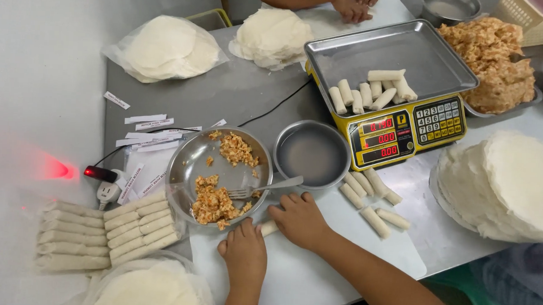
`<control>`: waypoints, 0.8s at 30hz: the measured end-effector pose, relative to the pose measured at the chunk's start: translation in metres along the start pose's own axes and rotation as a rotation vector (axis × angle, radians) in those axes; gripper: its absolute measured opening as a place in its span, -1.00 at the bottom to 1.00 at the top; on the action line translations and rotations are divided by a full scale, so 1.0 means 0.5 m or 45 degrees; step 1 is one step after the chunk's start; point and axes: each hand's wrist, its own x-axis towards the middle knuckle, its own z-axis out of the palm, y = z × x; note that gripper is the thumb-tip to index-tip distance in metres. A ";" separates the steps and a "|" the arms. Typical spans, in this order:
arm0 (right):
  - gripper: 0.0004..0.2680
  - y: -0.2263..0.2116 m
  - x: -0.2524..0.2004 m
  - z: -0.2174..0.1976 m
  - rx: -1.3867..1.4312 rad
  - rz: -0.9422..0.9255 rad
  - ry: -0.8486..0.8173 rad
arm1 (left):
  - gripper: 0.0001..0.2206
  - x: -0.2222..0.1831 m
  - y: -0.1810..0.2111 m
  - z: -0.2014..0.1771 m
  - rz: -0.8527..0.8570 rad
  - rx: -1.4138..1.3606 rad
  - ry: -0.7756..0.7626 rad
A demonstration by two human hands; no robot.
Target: Workers in a food production setting are seen rapidly assembling spring rolls by filling wrappers, rolling them, and weighing the final products.
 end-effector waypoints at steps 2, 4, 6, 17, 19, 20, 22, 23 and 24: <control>-0.93 -0.007 -0.010 -0.020 -0.009 0.000 0.068 | -0.78 -0.028 0.009 -0.034 0.084 0.054 0.130; -0.93 -0.017 -0.032 -0.039 -0.013 -0.002 0.138 | -0.73 -0.062 0.016 -0.052 0.165 0.114 0.261; -0.79 -0.026 -0.070 -0.056 0.115 -0.130 0.008 | -0.62 -0.101 0.027 -0.052 0.366 0.084 0.287; -0.59 -0.021 -0.015 0.025 0.100 0.049 -0.117 | -0.36 -0.004 0.007 0.016 0.356 -0.119 -0.068; -0.61 -0.023 -0.011 0.024 0.133 0.058 -0.059 | -0.35 0.000 0.010 0.013 0.338 -0.140 -0.083; -0.57 -0.026 -0.016 0.018 0.141 0.086 -0.190 | -0.37 -0.003 0.011 0.006 0.353 -0.163 -0.038; -0.53 -0.037 -0.041 -0.013 0.147 0.116 -0.319 | -0.40 -0.026 0.008 -0.026 0.368 -0.187 0.007; -0.56 -0.045 -0.062 -0.038 0.203 0.105 -0.328 | -0.49 -0.046 0.004 -0.050 0.378 -0.280 -0.004; -0.58 -0.051 -0.081 -0.062 0.258 0.091 -0.336 | -0.56 -0.063 0.001 -0.072 0.385 -0.375 -0.013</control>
